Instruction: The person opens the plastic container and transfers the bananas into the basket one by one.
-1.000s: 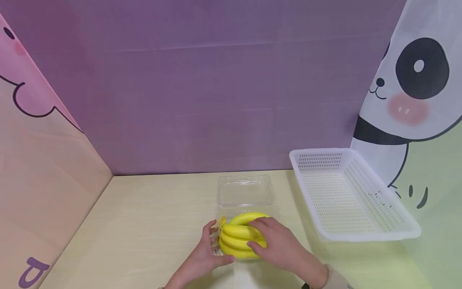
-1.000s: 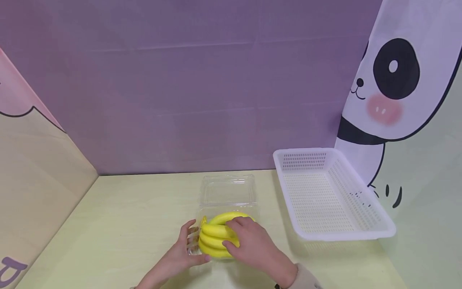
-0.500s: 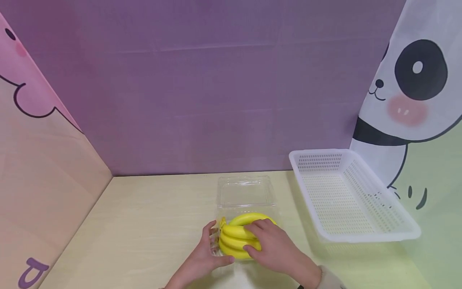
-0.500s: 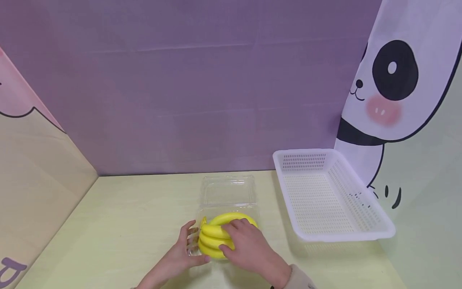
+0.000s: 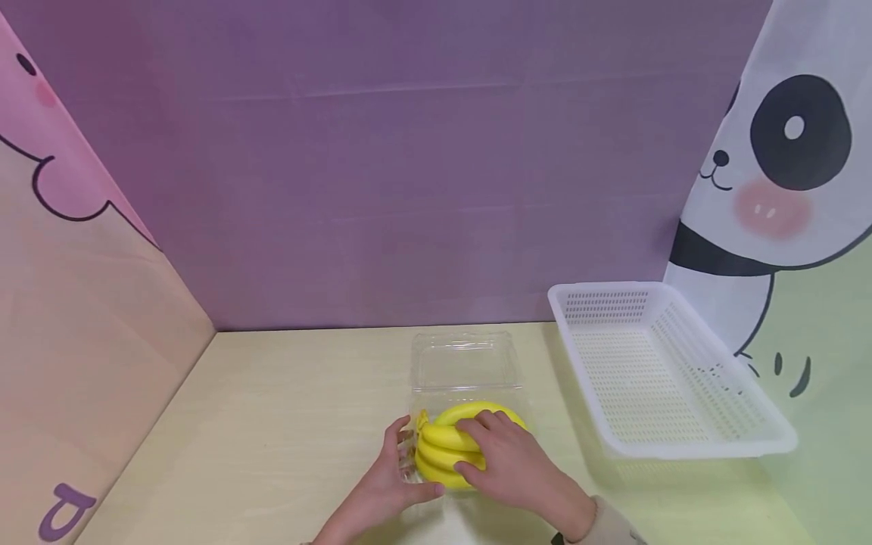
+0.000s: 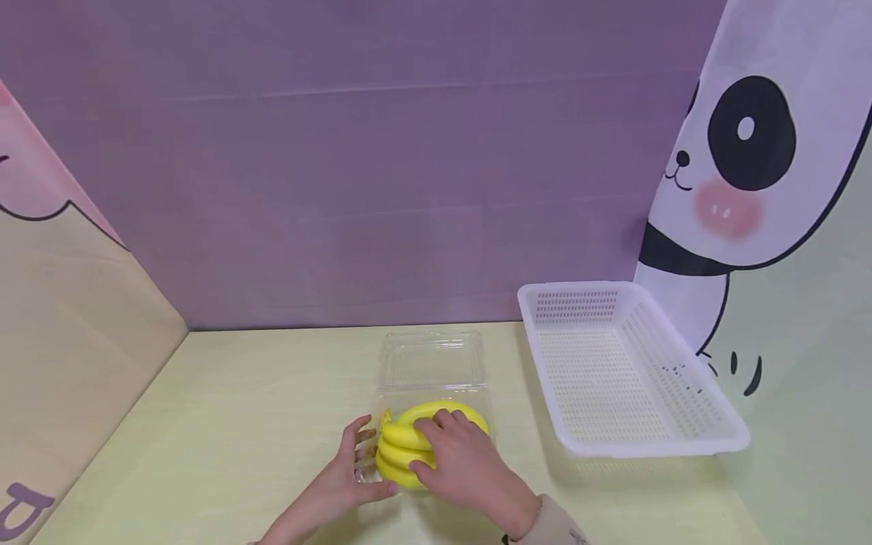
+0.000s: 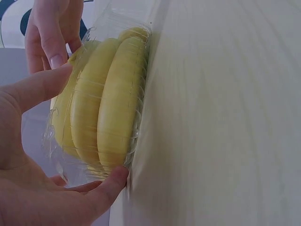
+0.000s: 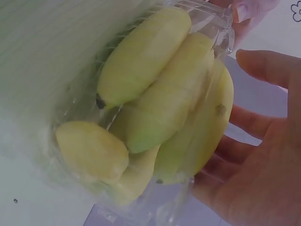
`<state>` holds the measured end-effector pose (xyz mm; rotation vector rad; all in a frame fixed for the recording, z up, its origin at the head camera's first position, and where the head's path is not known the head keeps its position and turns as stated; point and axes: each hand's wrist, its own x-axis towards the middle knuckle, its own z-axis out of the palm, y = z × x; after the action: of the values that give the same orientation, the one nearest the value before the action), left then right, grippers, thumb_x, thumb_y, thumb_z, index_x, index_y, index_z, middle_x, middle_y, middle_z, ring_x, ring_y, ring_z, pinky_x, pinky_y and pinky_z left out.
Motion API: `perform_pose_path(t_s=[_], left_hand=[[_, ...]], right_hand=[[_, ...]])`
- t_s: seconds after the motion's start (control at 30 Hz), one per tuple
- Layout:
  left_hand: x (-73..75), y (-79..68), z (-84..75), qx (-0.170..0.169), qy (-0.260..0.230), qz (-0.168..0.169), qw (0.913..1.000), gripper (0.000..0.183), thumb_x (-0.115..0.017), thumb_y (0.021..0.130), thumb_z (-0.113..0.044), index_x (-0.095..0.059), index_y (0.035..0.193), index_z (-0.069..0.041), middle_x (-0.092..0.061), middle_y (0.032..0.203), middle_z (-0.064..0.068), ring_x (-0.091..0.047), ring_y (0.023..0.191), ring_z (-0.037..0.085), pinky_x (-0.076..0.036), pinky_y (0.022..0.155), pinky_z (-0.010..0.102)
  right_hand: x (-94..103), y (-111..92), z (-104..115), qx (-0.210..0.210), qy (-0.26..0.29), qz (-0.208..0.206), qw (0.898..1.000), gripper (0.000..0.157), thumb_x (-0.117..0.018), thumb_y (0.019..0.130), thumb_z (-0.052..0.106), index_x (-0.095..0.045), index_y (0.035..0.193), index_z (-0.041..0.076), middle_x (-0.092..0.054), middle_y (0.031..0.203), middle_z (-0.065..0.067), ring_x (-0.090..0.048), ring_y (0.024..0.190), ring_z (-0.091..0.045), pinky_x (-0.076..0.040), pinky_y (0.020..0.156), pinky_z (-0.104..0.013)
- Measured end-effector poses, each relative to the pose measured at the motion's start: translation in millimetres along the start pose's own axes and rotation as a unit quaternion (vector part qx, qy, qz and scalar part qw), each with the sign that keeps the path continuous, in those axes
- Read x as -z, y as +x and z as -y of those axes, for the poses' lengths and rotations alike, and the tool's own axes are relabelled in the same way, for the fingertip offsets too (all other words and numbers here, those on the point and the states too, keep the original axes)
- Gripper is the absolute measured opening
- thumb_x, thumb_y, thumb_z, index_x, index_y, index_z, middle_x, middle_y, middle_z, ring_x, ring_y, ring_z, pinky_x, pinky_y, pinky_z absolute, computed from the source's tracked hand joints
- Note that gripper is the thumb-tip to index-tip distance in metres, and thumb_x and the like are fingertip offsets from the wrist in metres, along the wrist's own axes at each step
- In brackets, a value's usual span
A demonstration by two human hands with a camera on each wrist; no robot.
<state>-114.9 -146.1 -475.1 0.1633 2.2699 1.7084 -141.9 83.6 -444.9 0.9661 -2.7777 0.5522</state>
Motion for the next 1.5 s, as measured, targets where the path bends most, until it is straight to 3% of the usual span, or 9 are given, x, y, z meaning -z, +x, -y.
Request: perform_pose_path(t_s=[0.5,1.5], left_hand=[[-1.6,0.0,-0.2,0.002,0.006,-0.003,1.0000,0.113,-0.087,0.082,-0.023,-0.005,0.157,-0.006,-0.024,0.155,0.034,-0.043,0.134,0.052,-0.042,0.105,0.063],[-1.9,1.2,1.5,0.006,0.011,-0.009,0.9999,0.113,-0.088,0.081,-0.022,-0.006,0.158,-0.007,-0.025,0.155,0.032,-0.045,0.133,0.050,-0.043,0.105,0.062]], right_hand=[[-6.6,7,-3,-0.018,0.025,0.042,0.999,0.050,-0.074,0.089,0.040,-0.060,0.129,0.015,-0.065,0.112,-0.002,-0.059,0.093,-0.017,-0.051,0.075,-0.036],[-11.6,13,-8,0.036,-0.014,0.033,0.999,0.064,-0.090,0.073,0.024,-0.056,0.126,0.014,-0.053,0.100,0.002,-0.048,0.087,-0.017,-0.046,0.075,-0.030]])
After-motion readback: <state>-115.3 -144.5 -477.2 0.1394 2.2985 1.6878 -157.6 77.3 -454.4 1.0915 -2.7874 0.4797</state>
